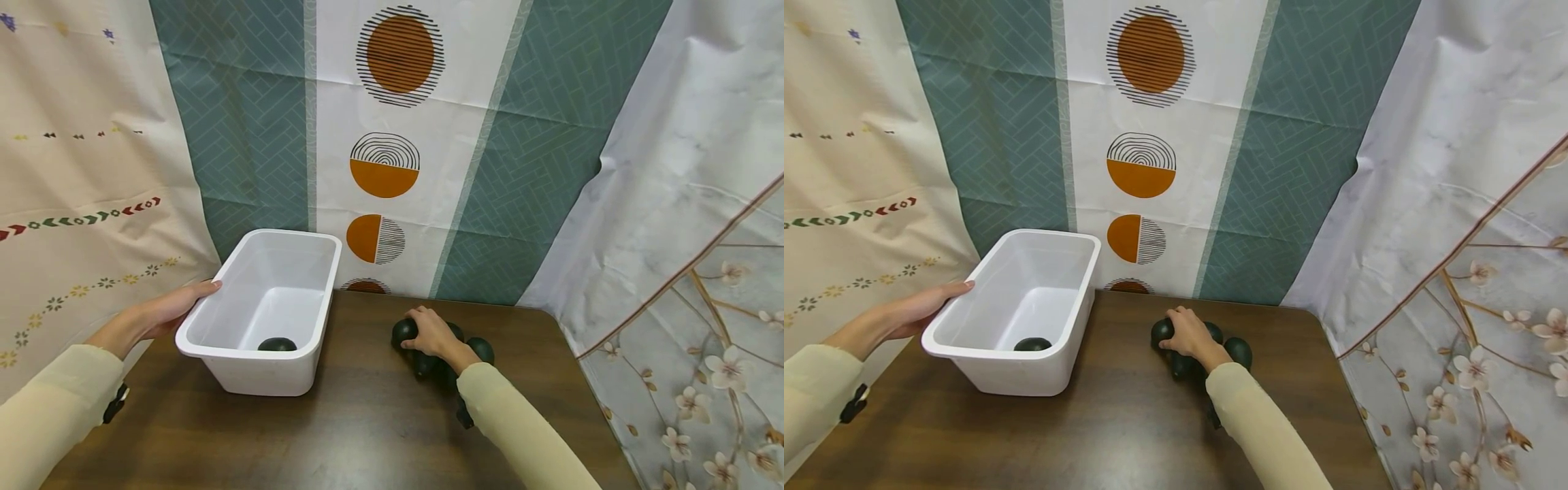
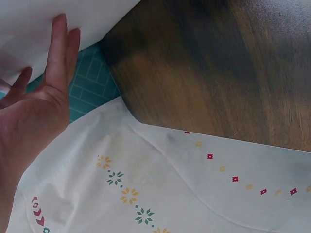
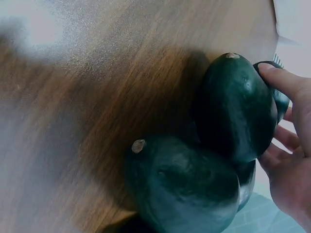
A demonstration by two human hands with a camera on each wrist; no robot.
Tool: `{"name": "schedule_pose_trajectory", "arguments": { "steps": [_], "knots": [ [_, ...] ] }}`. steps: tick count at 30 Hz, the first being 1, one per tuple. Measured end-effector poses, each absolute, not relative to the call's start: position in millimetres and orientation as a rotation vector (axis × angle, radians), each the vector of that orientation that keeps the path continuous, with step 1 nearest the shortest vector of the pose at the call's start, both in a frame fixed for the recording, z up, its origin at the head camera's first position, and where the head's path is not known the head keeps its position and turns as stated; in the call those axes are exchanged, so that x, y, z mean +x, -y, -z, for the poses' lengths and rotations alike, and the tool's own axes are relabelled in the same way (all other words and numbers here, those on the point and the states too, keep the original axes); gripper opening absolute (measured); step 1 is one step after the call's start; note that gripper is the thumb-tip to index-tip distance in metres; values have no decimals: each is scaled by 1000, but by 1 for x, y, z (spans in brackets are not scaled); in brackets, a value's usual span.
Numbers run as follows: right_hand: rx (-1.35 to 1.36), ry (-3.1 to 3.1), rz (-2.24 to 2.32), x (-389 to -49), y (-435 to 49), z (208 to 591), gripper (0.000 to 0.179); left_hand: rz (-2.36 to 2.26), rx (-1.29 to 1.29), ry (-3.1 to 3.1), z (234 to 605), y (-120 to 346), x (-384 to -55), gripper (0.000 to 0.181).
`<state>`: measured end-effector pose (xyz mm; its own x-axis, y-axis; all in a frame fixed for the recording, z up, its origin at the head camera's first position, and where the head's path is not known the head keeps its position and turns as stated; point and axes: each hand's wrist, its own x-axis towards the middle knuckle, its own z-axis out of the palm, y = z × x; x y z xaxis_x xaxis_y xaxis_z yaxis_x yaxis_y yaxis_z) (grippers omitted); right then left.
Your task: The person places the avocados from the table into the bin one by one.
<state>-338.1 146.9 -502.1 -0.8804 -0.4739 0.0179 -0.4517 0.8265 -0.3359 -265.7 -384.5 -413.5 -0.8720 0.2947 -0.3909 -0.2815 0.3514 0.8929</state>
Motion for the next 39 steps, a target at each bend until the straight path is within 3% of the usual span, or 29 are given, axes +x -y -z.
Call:
{"name": "schedule_pose_trajectory", "arguments": {
  "steps": [16,39],
  "knots": [
    [-742,-2985,272,-338,-144,497,65,-1562,19,-2121,416,379,-272,76],
    [-732,-2959,289,-339,-135,501,66,-1607,-52,-2111,422,385,-259,77]
  ]
}}
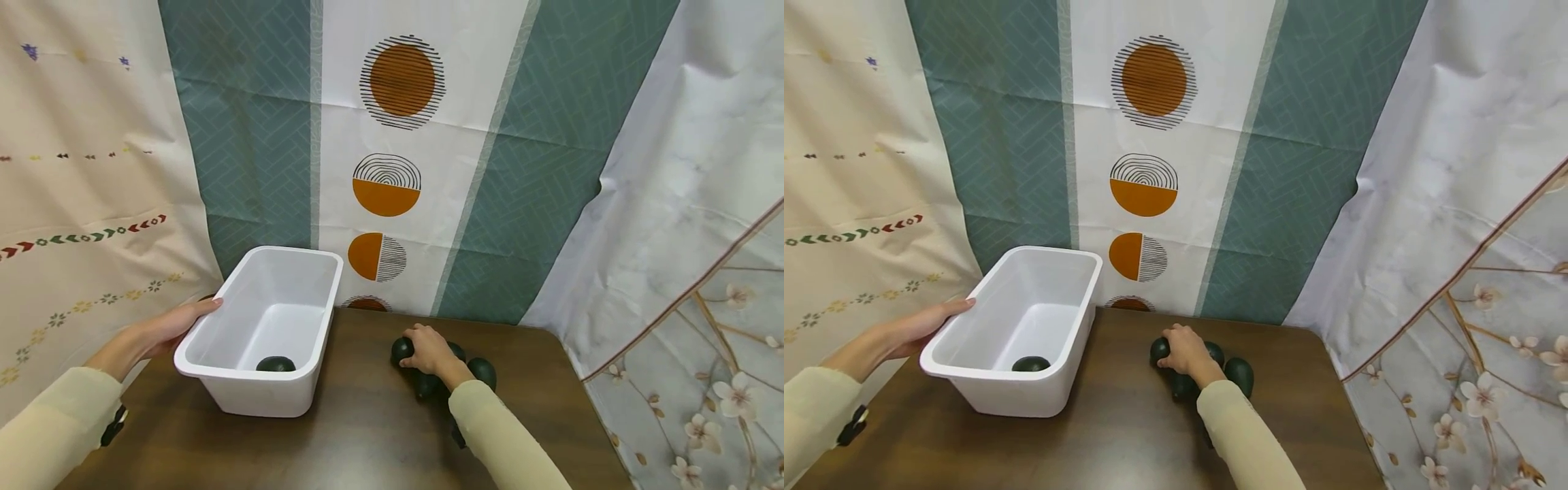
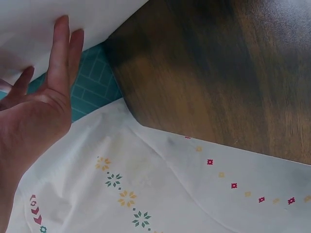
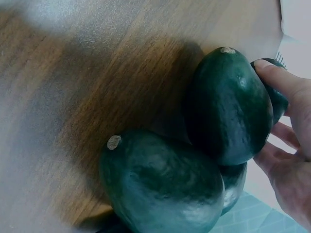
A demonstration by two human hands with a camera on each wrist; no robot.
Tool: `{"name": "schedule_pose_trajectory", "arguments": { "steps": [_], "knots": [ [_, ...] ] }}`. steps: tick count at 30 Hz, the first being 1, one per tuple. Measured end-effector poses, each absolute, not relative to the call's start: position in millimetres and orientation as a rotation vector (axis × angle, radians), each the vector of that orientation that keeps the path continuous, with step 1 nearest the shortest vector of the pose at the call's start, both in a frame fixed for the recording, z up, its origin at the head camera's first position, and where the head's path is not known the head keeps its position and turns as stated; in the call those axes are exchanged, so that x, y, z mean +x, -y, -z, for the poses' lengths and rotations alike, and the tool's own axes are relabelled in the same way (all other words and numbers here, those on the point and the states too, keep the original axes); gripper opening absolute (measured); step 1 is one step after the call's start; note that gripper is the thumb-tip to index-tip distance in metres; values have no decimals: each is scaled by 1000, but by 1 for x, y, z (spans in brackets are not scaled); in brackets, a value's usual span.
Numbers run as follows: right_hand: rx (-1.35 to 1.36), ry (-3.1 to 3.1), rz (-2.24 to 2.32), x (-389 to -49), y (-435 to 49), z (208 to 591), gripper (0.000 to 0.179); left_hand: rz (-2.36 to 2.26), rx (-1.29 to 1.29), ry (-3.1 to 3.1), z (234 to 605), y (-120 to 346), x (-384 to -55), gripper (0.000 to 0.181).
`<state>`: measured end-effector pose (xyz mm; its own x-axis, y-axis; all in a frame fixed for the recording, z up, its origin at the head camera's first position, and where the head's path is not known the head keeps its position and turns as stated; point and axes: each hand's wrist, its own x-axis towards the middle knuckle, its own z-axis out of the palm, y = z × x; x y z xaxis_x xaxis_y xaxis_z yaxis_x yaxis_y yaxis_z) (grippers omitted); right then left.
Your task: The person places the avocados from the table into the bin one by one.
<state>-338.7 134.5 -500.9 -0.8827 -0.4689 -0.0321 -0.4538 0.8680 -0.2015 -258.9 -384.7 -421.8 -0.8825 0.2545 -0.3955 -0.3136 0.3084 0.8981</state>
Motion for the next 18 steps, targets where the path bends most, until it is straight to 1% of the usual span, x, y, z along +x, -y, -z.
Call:
{"name": "schedule_pose_trajectory", "arguments": {
  "steps": [7,18],
  "knots": [
    [-767,-2924,323,-333,-129,504,68,-1584,-83,-2103,425,390,-249,79],
    [-723,-2936,343,-339,-137,498,68,-1614,-31,-2084,421,385,-259,79]
  ]
}}
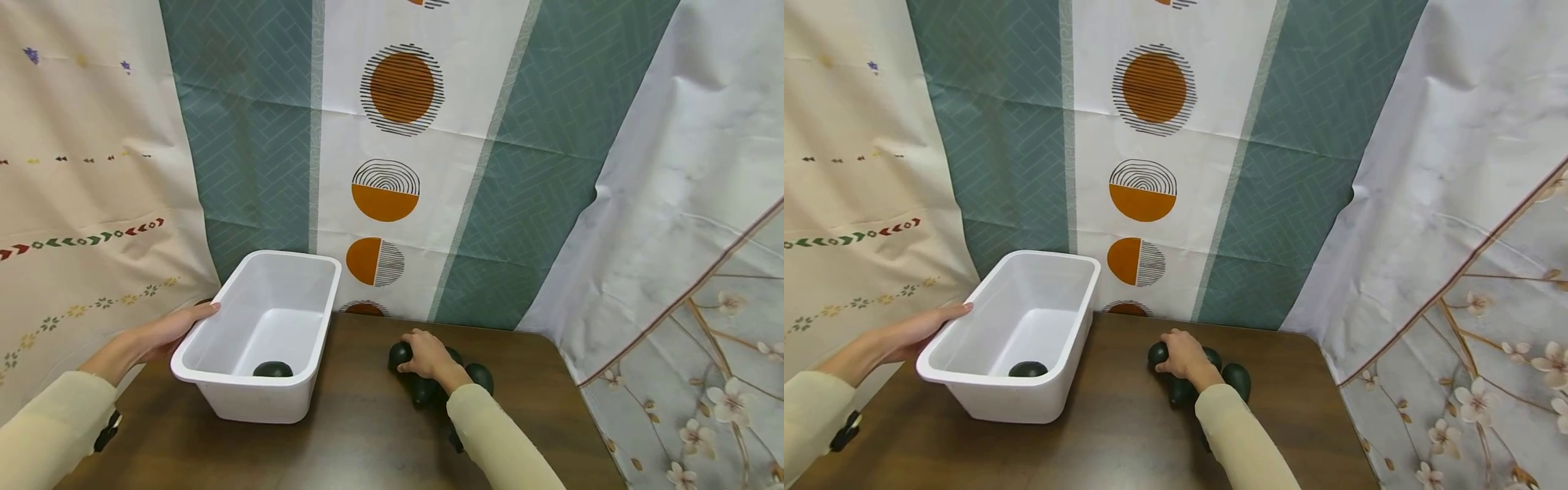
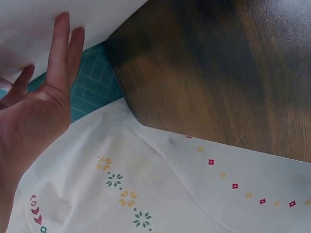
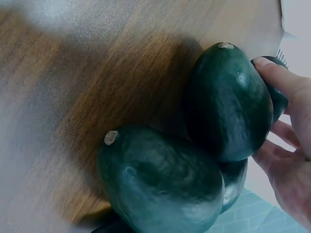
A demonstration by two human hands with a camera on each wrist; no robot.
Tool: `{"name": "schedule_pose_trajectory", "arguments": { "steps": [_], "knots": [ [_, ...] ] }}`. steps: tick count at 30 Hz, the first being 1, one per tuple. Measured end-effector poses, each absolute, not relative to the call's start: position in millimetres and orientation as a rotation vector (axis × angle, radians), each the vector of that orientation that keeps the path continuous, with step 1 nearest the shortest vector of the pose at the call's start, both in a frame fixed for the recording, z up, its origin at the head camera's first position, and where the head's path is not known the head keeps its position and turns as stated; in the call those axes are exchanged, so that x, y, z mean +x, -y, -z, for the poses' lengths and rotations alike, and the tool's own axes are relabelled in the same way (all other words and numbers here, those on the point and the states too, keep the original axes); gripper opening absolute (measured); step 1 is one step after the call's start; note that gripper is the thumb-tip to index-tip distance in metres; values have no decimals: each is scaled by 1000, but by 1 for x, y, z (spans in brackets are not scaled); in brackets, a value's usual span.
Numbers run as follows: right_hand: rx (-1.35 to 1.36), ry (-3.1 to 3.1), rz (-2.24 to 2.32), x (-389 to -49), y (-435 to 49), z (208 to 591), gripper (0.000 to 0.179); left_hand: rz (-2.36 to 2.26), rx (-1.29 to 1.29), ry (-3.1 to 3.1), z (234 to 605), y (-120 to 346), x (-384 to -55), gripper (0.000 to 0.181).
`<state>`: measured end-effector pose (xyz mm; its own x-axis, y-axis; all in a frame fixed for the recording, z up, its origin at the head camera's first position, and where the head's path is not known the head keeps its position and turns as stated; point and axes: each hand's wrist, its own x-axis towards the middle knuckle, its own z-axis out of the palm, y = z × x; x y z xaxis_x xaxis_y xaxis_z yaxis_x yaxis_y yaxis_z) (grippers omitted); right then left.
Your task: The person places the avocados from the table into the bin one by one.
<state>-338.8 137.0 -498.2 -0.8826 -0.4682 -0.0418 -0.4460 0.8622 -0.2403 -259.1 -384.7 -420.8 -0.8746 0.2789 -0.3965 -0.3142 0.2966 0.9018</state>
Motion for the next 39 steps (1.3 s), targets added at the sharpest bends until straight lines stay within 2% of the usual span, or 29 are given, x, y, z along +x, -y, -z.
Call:
{"name": "schedule_pose_trajectory", "arguments": {
  "steps": [19,29,39],
  "knots": [
    [-756,-2926,241,-339,-143,493,69,-1588,-13,-2100,422,379,-268,81],
    [-817,-2933,309,-348,-140,494,71,-1555,-36,-2153,422,388,-262,80],
    [-919,-2912,424,-341,-127,493,67,-1573,-38,-2129,421,387,-264,80]
  ]
}}
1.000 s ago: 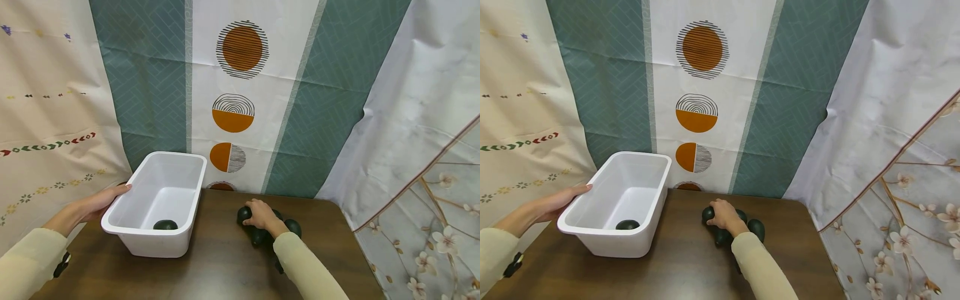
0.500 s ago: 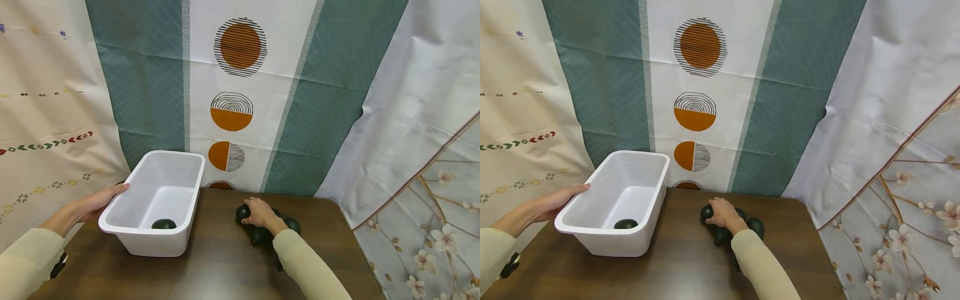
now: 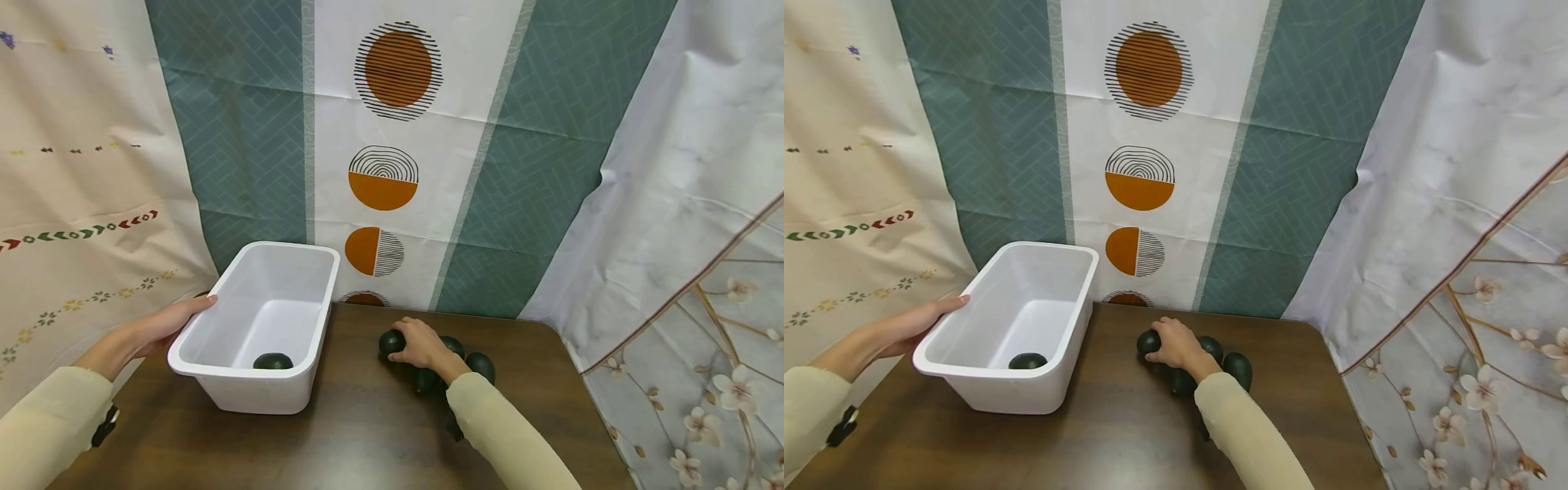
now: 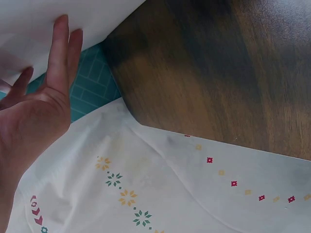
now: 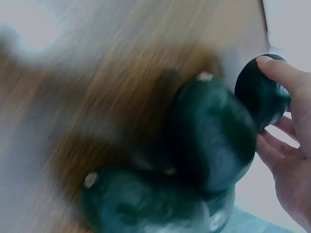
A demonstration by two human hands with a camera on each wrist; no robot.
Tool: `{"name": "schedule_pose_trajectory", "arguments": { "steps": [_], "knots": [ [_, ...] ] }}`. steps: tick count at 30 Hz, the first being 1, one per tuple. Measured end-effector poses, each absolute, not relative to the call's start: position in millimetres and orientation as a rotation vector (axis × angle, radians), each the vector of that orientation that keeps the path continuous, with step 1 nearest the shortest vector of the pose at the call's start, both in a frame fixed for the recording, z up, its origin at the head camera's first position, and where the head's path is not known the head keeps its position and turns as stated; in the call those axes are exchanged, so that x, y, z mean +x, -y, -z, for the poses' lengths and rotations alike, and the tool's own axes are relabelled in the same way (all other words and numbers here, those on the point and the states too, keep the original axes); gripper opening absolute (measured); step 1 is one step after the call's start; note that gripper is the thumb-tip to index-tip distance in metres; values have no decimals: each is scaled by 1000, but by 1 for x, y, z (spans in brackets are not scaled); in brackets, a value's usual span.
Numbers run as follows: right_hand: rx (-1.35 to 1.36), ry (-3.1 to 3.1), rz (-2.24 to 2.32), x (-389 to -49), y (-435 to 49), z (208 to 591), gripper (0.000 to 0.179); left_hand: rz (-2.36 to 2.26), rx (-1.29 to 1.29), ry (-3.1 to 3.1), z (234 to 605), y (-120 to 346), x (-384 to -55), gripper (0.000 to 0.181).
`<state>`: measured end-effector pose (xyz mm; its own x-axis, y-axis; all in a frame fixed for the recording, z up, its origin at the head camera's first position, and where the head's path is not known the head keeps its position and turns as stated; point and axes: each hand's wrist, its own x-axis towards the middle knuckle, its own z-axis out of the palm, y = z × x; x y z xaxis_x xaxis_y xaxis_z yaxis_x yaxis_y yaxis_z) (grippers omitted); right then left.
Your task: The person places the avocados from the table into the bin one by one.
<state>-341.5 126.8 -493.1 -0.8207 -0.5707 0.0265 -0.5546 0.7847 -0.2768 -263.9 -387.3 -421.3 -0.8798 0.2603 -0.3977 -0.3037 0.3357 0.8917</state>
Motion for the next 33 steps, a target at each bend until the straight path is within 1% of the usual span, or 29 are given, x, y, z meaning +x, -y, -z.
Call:
{"name": "schedule_pose_trajectory", "arguments": {
  "steps": [8,22,33],
  "knots": [
    [-988,-2897,497,-339,-110,488,67,-1595,-30,-2101,418,385,-266,79],
    [-1059,-2905,446,-333,-90,487,64,-1610,-23,-2075,419,386,-263,77],
    [-1123,-2896,379,-328,-79,478,66,-1616,-31,-2076,418,386,-263,77]
  ]
}}
